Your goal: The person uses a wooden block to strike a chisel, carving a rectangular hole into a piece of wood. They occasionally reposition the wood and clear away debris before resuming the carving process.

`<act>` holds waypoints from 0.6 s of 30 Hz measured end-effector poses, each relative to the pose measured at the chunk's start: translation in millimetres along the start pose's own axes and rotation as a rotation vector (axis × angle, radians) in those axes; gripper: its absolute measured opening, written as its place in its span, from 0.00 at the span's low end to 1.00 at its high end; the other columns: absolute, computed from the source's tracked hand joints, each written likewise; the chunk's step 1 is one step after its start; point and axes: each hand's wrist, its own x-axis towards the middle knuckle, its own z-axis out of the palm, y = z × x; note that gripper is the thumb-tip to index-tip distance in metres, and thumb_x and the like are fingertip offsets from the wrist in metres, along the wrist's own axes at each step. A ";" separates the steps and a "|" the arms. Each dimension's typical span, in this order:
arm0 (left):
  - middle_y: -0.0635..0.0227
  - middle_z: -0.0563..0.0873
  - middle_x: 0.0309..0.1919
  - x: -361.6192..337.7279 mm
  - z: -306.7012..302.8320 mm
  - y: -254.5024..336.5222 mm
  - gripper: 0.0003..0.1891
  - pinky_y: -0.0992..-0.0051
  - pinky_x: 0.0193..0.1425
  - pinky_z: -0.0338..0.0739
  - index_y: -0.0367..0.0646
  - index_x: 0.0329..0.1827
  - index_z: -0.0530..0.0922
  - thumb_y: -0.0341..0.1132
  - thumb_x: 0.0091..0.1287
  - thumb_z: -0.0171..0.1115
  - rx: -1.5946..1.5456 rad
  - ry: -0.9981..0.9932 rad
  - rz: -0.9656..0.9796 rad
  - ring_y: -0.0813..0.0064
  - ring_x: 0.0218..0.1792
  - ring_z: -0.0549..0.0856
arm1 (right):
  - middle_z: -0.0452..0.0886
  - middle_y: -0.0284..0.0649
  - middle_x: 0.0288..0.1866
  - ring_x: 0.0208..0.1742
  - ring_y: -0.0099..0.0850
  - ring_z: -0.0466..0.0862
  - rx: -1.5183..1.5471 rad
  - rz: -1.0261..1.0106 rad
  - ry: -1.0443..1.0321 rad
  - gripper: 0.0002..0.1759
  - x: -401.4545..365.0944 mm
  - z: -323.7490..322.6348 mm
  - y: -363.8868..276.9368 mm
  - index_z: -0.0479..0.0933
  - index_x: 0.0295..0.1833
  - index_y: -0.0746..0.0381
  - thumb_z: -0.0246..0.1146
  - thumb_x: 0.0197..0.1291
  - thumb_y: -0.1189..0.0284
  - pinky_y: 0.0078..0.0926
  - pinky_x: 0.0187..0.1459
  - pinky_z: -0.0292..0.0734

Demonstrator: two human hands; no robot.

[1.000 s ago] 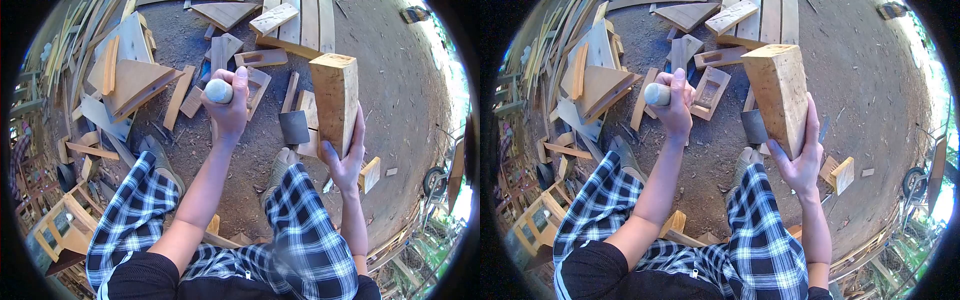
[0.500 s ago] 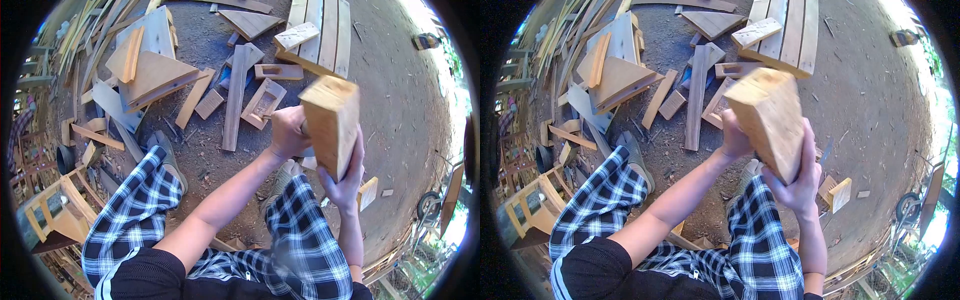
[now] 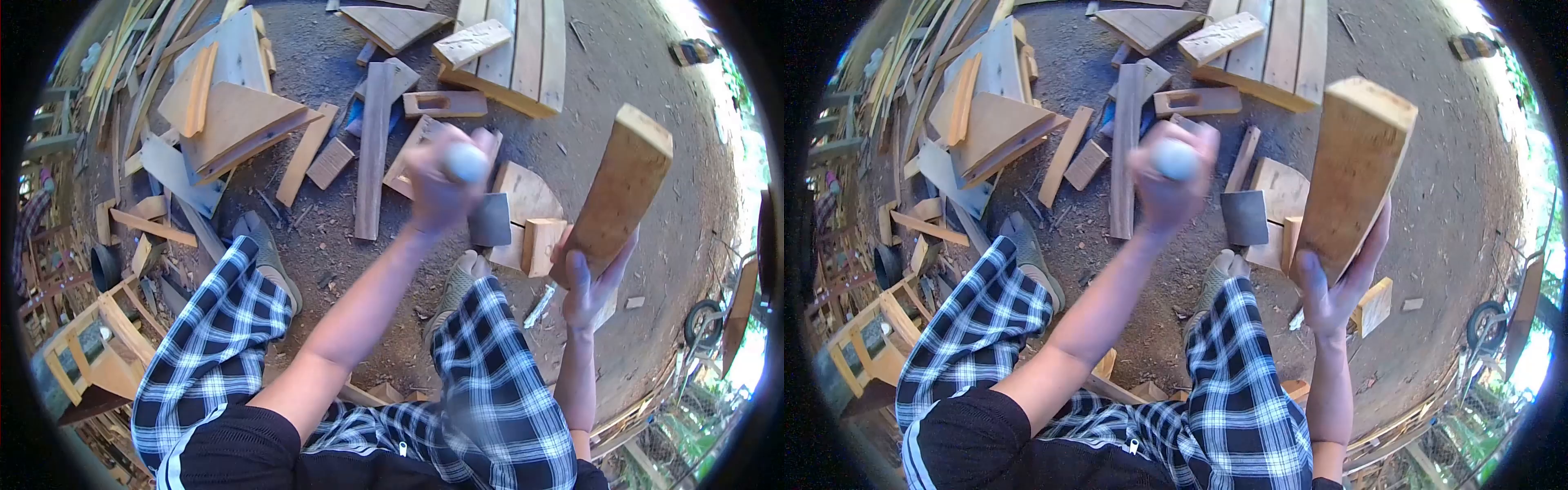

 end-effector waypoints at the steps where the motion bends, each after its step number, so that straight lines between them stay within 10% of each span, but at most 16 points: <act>1: 0.77 0.76 0.15 10.4 -8.0 -1.9 0.14 0.80 0.20 0.69 0.45 0.21 0.73 0.31 0.65 0.66 -0.026 0.103 -0.055 0.85 0.16 0.76 | 0.62 0.48 0.71 0.69 0.39 0.66 0.040 0.052 0.042 0.51 1.6 -1.2 1.1 0.49 0.77 0.62 0.68 0.54 0.60 0.41 0.67 0.63; 6: 0.82 0.66 0.12 37.7 -41.3 6.7 0.14 0.83 0.16 0.58 0.49 0.26 0.66 0.28 0.67 0.62 -0.356 0.220 -0.368 0.91 0.11 0.63 | 0.60 0.50 0.73 0.72 0.41 0.64 -0.098 0.000 -0.048 0.51 3.4 -1.4 6.6 0.49 0.77 0.62 0.68 0.54 0.58 0.44 0.70 0.60; 18: 0.80 0.70 0.14 10.3 -32.8 -6.2 0.14 0.84 0.17 0.60 0.47 0.25 0.68 0.29 0.69 0.61 -0.137 0.099 -0.203 0.91 0.14 0.66 | 0.66 0.52 0.70 0.66 0.43 0.74 -0.128 -0.081 -0.144 0.51 -0.6 7.0 11.6 0.48 0.77 0.61 0.69 0.53 0.62 0.43 0.66 0.69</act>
